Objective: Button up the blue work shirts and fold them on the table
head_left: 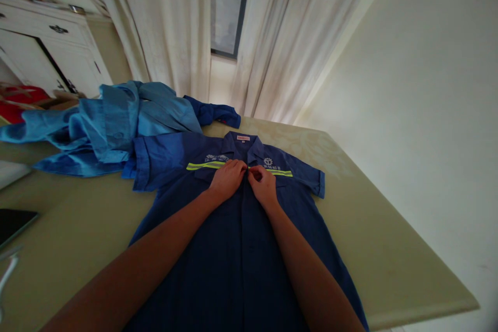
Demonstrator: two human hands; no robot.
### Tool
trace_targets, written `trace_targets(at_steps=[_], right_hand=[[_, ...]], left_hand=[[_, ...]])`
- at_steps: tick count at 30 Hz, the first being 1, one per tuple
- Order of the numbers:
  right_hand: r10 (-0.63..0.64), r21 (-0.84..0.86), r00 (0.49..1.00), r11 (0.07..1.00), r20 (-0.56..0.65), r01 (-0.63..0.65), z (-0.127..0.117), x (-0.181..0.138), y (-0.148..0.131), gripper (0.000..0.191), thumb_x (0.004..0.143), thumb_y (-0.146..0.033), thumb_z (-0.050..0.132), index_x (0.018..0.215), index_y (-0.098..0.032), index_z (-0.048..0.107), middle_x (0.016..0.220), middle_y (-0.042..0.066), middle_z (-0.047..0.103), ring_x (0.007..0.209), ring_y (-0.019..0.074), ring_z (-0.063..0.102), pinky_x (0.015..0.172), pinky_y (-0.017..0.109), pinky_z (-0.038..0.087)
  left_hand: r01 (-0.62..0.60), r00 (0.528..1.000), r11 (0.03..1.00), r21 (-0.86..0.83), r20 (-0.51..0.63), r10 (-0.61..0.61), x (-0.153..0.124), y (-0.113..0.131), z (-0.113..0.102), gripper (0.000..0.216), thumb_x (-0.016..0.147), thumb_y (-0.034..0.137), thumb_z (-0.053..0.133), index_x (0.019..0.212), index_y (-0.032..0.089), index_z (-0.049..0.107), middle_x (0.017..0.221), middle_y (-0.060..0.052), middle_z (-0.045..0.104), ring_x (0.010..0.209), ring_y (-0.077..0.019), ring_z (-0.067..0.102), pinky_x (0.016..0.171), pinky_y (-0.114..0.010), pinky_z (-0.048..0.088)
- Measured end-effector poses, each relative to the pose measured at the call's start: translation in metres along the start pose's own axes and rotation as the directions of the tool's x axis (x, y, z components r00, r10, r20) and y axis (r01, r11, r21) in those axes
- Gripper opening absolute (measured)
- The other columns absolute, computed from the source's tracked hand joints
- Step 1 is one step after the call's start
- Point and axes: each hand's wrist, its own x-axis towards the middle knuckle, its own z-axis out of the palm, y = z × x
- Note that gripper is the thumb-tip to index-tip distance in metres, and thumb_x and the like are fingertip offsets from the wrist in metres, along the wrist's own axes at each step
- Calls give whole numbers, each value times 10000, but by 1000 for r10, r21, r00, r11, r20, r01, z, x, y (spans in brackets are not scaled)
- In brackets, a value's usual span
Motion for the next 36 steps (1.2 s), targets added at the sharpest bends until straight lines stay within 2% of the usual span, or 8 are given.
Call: trace_targets(at_steps=[5, 9, 14, 19, 22, 25, 30, 36], right_hand=[[-21, -7, 1000, 1000, -4, 21, 2, -1, 3, 139, 862, -277, 593, 881, -212, 714, 809, 18, 744, 685, 174, 661, 673, 273, 509], [-34, -7, 999, 999, -9, 34, 1, -1, 4, 193, 866, -265, 601, 1000, -206, 727, 843, 19, 750, 685, 167, 663, 679, 271, 511], [-43, -30, 999, 999, 31, 44, 2, 1, 5, 180, 888, -273, 593, 979, -210, 735, 891, 24, 765, 752, 176, 684, 733, 279, 515], [-63, -32, 998, 998, 4, 63, 1, 0, 4, 152, 905, -272, 581, 929, -207, 716, 879, 27, 758, 752, 175, 680, 747, 281, 511], [-62, -17, 998, 998, -23, 61, 1, -1, 2, 196, 932, -338, 574, 913, -204, 716, 852, 31, 752, 733, 173, 676, 721, 278, 502], [-38, 4, 999, 999, -26, 38, 3, -2, 2, 246, 892, -421, 646, 955, -195, 723, 824, 28, 746, 690, 175, 665, 667, 277, 492], [-19, -65, 1000, 998, -15, 18, 5, -1, 4, 146, 860, -278, 633, 939, -195, 724, 810, 26, 750, 693, 181, 673, 693, 285, 495], [-10, -183, 998, 983, -59, -1, 3, -2, 0, 98, 868, -236, 619, 901, -197, 703, 807, 38, 747, 729, 198, 684, 711, 291, 469]], left_hand=[[30, 999, 997, 78, 26, -32, -1, 1, 1, 183, 1032, 221, 447, 1104, 211, 615, 1045, -71, 672, 1020, -230, 605, 898, -345, 475], [8, 999, 995, 97, 40, -12, -1, 0, 1, 197, 1044, 241, 421, 1125, 228, 599, 1060, -65, 658, 987, -221, 613, 851, -326, 476], [34, 999, 998, 61, 24, -35, -2, 0, 3, 166, 1031, 214, 441, 1099, 223, 593, 1054, -60, 666, 980, -213, 626, 839, -315, 469], [32, 999, 998, 47, 7, -32, -2, 3, 0, 153, 1019, 213, 463, 1091, 212, 597, 1050, -60, 672, 974, -220, 635, 825, -321, 481], [28, 999, 1000, 11, 18, -28, -2, 2, -1, 163, 1018, 219, 468, 1092, 209, 613, 1049, -58, 677, 946, -212, 647, 821, -318, 491], [35, 999, 997, -74, 23, -34, 0, -3, 0, 180, 1005, 188, 487, 1098, 216, 639, 1075, -52, 690, 963, -200, 658, 839, -306, 499], [-5, 1000, 986, -166, -15, 2, 2, -9, 6, 180, 995, 165, 510, 1047, 210, 677, 1031, -48, 703, 988, -194, 658, 881, -299, 504], [-86, 995, 990, -111, -59, 80, 1, -7, 5, 137, 987, 176, 553, 1037, 208, 676, 1018, -42, 694, 977, -191, 644, 870, -296, 495]])
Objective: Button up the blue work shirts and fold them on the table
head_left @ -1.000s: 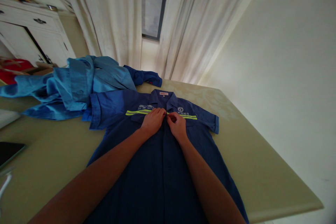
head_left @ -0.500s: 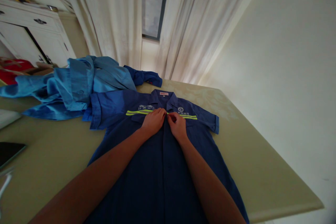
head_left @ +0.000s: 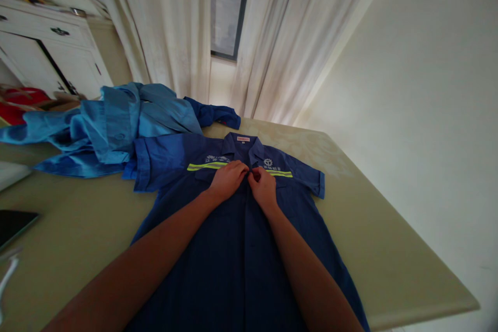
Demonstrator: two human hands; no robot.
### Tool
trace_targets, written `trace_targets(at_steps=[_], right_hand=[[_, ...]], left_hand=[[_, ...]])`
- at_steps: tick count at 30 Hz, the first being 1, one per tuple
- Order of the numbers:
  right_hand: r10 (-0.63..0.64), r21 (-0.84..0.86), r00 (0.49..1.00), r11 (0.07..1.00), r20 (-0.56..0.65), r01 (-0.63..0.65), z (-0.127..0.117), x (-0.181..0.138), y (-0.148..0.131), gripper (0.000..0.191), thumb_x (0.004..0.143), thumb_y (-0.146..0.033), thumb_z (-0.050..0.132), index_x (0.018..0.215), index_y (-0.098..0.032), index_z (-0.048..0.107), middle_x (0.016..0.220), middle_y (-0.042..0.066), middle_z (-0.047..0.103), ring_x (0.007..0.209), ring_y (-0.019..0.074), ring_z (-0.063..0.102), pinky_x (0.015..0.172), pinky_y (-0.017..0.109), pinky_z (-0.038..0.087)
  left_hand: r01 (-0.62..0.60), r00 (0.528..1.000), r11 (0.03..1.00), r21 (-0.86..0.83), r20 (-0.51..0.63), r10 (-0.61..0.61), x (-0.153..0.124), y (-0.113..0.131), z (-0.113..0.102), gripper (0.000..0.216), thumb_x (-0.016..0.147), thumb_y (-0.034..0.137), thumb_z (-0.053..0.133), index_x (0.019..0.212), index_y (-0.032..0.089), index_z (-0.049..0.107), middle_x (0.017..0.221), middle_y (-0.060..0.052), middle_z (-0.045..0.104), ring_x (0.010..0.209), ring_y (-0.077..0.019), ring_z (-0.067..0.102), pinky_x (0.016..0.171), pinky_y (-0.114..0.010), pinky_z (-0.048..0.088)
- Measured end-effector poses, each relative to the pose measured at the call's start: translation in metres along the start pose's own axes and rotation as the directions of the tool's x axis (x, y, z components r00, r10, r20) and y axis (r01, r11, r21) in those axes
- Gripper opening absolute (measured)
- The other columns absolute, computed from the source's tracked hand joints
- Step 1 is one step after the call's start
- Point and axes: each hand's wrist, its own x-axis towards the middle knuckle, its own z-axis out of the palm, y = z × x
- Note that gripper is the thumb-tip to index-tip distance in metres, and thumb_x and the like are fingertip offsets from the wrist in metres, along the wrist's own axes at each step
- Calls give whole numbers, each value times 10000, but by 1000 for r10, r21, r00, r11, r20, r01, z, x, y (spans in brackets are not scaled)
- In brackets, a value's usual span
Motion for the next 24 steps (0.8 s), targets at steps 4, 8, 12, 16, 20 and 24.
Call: trace_targets(at_steps=[4, 8, 12, 16, 20, 24], right_hand=[[9, -81, 1000, 997, 8, -8, 0, 0, 0, 88, 846, -206, 625, 903, -191, 691, 792, 36, 728, 741, 203, 666, 706, 290, 441], [-16, -87, 999, 996, 30, 19, 2, 1, 4, 125, 835, -194, 623, 938, -185, 693, 792, 31, 717, 727, 197, 644, 718, 294, 433], [-9, -71, 1000, 997, 15, 10, 4, 2, 9, 139, 841, -221, 617, 948, -184, 698, 779, 30, 711, 697, 193, 628, 700, 296, 435], [-23, -5, 1000, 1000, 18, 23, 5, 3, 11, 149, 837, -238, 616, 942, -187, 708, 766, 26, 715, 671, 187, 631, 673, 292, 445], [-18, 109, 999, 994, 28, 15, 4, 4, 10, 158, 844, -279, 609, 920, -197, 721, 748, 21, 725, 654, 184, 648, 641, 287, 464], [7, 186, 1000, 983, 7, -9, 2, 3, 7, 161, 829, -308, 612, 863, -197, 724, 732, 28, 727, 637, 190, 655, 621, 294, 482]], left_hand=[[-65, 998, 992, 110, 3, 65, -2, 4, -2, 139, 998, 187, 543, 1044, 204, 673, 1003, -50, 674, 969, -197, 629, 854, -299, 487], [-152, 988, 963, 221, 12, 153, -3, 5, -2, 143, 998, 176, 534, 1044, 196, 669, 989, -56, 655, 932, -206, 610, 839, -317, 479], [-192, 981, 946, 262, 31, 191, -4, 5, 0, 122, 979, 170, 566, 1044, 190, 667, 982, -58, 649, 926, -214, 606, 826, -327, 477], [-151, 987, 957, 248, -8, 158, -4, 4, 2, 129, 994, 183, 549, 1040, 191, 670, 958, -56, 649, 922, -209, 607, 824, -322, 473], [-113, 991, 952, 286, -33, 128, -5, 6, 3, 139, 1007, 204, 529, 1024, 184, 665, 943, -59, 650, 918, -223, 597, 815, -335, 466], [-124, 991, 935, 334, 2, 131, -5, 10, 0, 134, 1010, 201, 513, 1023, 182, 645, 965, -70, 645, 935, -233, 595, 806, -338, 462]])
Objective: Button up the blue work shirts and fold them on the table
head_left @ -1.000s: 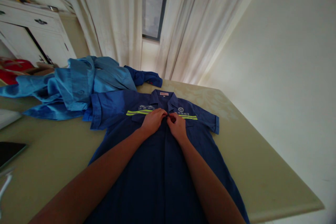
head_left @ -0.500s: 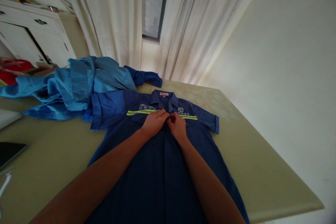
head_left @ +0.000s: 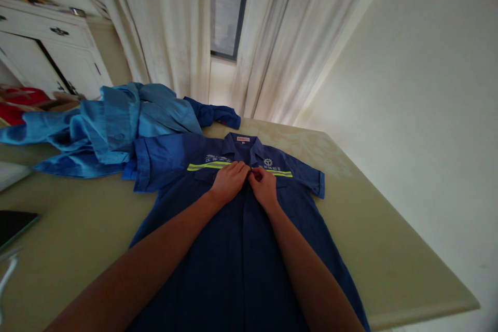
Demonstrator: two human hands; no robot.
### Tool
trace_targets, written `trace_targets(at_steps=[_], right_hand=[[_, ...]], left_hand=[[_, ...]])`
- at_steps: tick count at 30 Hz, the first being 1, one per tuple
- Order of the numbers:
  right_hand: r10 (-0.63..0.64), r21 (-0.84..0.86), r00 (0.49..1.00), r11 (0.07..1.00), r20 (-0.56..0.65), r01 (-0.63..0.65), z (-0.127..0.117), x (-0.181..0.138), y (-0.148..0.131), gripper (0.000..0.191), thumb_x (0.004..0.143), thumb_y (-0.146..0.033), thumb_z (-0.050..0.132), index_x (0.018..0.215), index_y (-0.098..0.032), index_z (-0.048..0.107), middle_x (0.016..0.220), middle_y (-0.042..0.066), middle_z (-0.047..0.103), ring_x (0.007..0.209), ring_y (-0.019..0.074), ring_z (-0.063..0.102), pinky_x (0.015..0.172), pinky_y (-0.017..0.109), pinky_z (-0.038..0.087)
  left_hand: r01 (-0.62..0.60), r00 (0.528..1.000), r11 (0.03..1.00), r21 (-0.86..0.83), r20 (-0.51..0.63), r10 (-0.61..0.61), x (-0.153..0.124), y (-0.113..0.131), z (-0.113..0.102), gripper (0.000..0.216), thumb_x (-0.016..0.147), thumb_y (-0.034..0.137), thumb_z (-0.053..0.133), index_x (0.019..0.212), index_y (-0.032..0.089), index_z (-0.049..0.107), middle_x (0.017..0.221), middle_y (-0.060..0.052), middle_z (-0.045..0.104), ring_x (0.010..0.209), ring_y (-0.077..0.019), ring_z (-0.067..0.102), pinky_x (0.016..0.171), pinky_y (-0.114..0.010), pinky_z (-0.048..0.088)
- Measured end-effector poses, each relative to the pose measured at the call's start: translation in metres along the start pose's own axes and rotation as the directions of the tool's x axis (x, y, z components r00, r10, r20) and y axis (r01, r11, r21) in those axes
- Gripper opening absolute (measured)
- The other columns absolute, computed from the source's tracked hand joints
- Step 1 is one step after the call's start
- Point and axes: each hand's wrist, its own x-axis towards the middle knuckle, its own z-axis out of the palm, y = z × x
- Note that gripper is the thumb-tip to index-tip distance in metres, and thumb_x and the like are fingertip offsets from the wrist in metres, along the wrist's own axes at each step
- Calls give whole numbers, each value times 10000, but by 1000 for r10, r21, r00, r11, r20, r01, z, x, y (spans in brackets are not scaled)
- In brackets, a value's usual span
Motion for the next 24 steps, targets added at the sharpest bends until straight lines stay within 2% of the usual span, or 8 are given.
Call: trace_targets(at_steps=[5, 8, 11, 16, 20, 24], right_hand=[[56, 209, 997, 976, 58, -67, -3, -1, -1, 236, 868, -342, 531, 902, -202, 718, 689, 15, 702, 476, 163, 578, 480, 280, 450], [57, 252, 994, 965, 91, -78, -3, -1, 0, 203, 856, -323, 549, 914, -205, 704, 715, 13, 706, 479, 158, 578, 477, 276, 455], [-20, 175, 999, 984, 46, 12, -3, 1, 1, 158, 839, -333, 622, 889, -205, 701, 791, 29, 723, 620, 176, 626, 588, 284, 497], [-107, 60, 994, 993, 16, 106, -1, 2, 3, 140, 874, -322, 639, 897, -203, 708, 888, 48, 720, 741, 184, 642, 717, 304, 511], [-145, -19, 989, 989, 6, 145, 0, 0, 3, 111, 898, -283, 627, 917, -202, 701, 882, 47, 699, 766, 186, 637, 748, 305, 503], [-172, -123, 985, 977, 14, 173, 0, -2, 0, 116, 930, -269, 598, 936, -196, 689, 892, 48, 675, 777, 186, 626, 762, 308, 489]], left_hand=[[88, 996, 996, -31, 31, -87, 0, 0, -2, 155, 1011, 204, 513, 1110, 227, 630, 1037, -64, 648, 928, -219, 617, 780, -316, 471], [143, 989, 983, -112, 41, -139, 1, -2, 0, 169, 1016, 203, 492, 1095, 228, 638, 1014, -60, 663, 931, -221, 634, 784, -319, 485], [186, 982, 935, -302, 49, -180, 3, -8, 3, 145, 986, 178, 520, 1055, 213, 643, 1006, -52, 699, 958, -212, 656, 841, -323, 501], [310, 945, 698, -645, 129, -301, 6, -20, 9, 164, 864, 147, 626, 1017, 197, 658, 899, -14, 743, 788, -170, 691, 746, -286, 528], [319, 937, 602, -732, 149, -316, 8, -24, 9, 148, 822, 154, 633, 959, 171, 688, 879, -32, 758, 778, -166, 703, 722, -272, 543], [342, 925, 557, -757, 166, -342, 9, -23, 8, 157, 872, 294, 648, 939, 162, 701, 868, -53, 767, 781, -180, 719, 733, -284, 565]])
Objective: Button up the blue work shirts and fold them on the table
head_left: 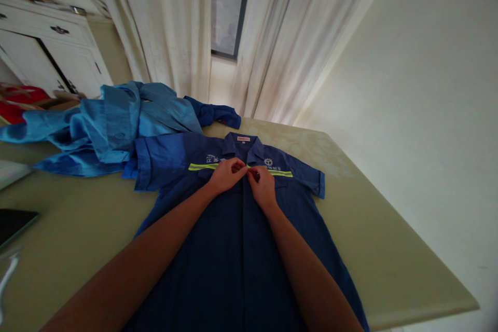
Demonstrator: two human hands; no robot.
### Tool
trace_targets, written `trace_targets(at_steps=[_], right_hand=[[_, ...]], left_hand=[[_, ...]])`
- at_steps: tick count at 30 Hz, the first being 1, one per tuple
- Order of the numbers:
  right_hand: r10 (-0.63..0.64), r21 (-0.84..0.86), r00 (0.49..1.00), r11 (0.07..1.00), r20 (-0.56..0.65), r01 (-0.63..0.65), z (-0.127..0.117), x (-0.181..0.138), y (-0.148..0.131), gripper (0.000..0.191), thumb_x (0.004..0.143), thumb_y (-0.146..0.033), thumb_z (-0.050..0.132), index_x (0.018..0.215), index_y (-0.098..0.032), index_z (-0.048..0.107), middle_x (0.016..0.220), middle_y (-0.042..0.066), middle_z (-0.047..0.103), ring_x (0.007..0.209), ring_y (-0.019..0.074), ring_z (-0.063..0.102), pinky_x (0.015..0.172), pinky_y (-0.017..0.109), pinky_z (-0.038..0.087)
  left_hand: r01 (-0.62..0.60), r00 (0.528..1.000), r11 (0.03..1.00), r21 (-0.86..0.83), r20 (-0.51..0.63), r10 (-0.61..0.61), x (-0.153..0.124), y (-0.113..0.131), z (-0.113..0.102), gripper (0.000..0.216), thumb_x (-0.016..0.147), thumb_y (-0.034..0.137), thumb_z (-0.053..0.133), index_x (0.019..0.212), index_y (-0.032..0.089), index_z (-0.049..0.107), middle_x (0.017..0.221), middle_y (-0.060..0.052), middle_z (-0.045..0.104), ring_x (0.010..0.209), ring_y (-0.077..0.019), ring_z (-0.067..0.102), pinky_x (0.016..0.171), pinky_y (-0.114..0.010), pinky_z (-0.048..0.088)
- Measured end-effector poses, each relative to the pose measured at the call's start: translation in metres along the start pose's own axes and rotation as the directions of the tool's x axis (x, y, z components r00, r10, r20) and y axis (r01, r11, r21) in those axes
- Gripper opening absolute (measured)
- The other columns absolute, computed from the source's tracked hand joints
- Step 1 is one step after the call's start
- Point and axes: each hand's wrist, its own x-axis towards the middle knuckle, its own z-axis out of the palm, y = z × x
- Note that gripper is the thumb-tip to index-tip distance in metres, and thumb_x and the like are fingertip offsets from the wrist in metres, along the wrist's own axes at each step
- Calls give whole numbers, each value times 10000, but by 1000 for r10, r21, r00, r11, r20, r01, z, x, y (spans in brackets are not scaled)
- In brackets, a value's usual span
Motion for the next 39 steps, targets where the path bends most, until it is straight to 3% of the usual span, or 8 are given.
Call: trace_targets(at_steps=[4, 9, 14, 21, 31, 39], right_hand=[[-12, -63, 1000, 998, 20, 13, 0, -1, -2, 116, 947, -257, 581, 932, -202, 682, 892, 43, 660, 777, 184, 614, 762, 303, 469], [-15, -62, 1000, 998, -14, 14, 1, -1, -1, 91, 934, -238, 592, 938, -189, 669, 886, 42, 658, 772, 184, 610, 772, 306, 463], [16, -39, 1000, 999, -17, -17, 1, 0, 2, 88, 916, -242, 599, 932, -191, 669, 886, 45, 681, 780, 186, 621, 778, 308, 471], [66, 67, 996, 996, -52, -62, 0, 1, 1, 137, 910, -292, 603, 891, -199, 702, 826, 39, 710, 720, 184, 638, 720, 298, 489], [125, 180, 992, 976, 5, -124, 0, 3, 2, 124, 842, -305, 648, 870, -202, 711, 792, 32, 717, 679, 184, 627, 673, 295, 497], [109, 174, 993, 980, -38, -101, 1, 3, 4, 153, 851, -323, 633, 914, -198, 694, 821, 34, 710, 699, 186, 630, 698, 304, 511]], left_hand=[[21, 1000, 999, 38, 5, -21, 1, -1, 1, 189, 874, 326, 670, 959, 161, 703, 882, -61, 773, 780, -188, 722, 746, -295, 570], [-11, 1000, 991, 135, 11, 10, 1, -4, 0, 192, 902, 198, 564, 992, 179, 733, 904, -36, 778, 782, -173, 710, 751, -282, 545], [-16, 999, 982, 188, 54, 6, 1, -3, 1, 210, 850, 175, 641, 1032, 181, 748, 963, -36, 788, 774, -178, 707, 746, -285, 540], [-63, 997, 973, 224, -20, 69, -2, 2, 1, 162, 869, 182, 622, 976, 195, 743, 908, -22, 779, 771, -182, 700, 744, -290, 531], [-151, 988, 932, 329, 16, 154, -3, -1, 1, 188, 923, 191, 595, 1031, 206, 749, 979, -36, 764, 882, -200, 696, 849, -322, 525], [-116, 993, 963, 243, 15, 115, -1, -5, 1, 189, 908, 186, 615, 1026, 210, 761, 998, -27, 777, 849, -186, 701, 827, -308, 535]])
